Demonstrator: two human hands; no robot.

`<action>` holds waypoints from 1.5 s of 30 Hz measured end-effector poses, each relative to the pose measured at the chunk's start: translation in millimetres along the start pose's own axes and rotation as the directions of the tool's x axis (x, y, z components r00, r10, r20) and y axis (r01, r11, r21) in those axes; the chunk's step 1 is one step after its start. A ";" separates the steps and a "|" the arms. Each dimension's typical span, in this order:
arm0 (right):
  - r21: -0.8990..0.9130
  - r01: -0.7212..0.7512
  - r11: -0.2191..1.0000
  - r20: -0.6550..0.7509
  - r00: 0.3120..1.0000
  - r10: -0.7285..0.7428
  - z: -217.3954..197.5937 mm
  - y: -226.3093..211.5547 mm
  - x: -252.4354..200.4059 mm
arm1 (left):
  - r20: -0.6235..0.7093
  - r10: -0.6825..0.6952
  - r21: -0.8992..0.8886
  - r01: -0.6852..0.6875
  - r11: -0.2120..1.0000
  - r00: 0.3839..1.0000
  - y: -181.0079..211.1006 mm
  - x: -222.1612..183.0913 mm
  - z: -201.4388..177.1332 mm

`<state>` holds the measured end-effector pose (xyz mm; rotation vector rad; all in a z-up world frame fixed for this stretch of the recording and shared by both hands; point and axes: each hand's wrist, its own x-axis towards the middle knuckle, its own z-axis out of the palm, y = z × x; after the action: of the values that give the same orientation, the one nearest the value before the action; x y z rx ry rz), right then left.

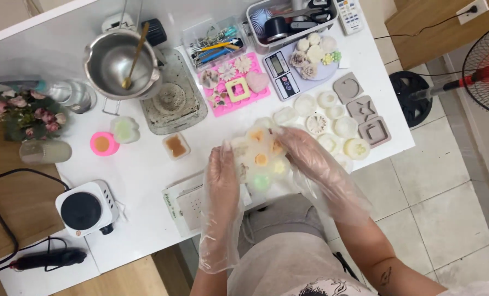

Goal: Removing small wax shapes and melts from a floral-shaped silicone mold.

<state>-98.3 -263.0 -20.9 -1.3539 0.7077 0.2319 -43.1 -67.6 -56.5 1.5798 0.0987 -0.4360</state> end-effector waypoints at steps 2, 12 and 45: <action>0.091 0.046 0.995 0.035 0.998 -0.049 11.7 -0.5 4.1 | 0.077 -0.023 -0.115 0.032 0.993 0.997 21.0 -5.9 -12.2; -0.017 0.283 0.959 0.033 0.959 -0.282 64.6 -13.2 -28.8 | 0.306 0.060 -0.353 0.054 0.934 0.950 47.1 -7.7 -62.2; -0.282 0.329 0.901 0.121 0.944 -0.307 71.6 -59.3 -38.7 | 0.585 -0.058 -0.055 0.110 0.992 0.809 86.9 15.3 -88.7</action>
<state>-72.6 -199.8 53.1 -1.7193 0.3873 0.1283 18.3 10.0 19.9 1.2970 -0.2851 -0.9601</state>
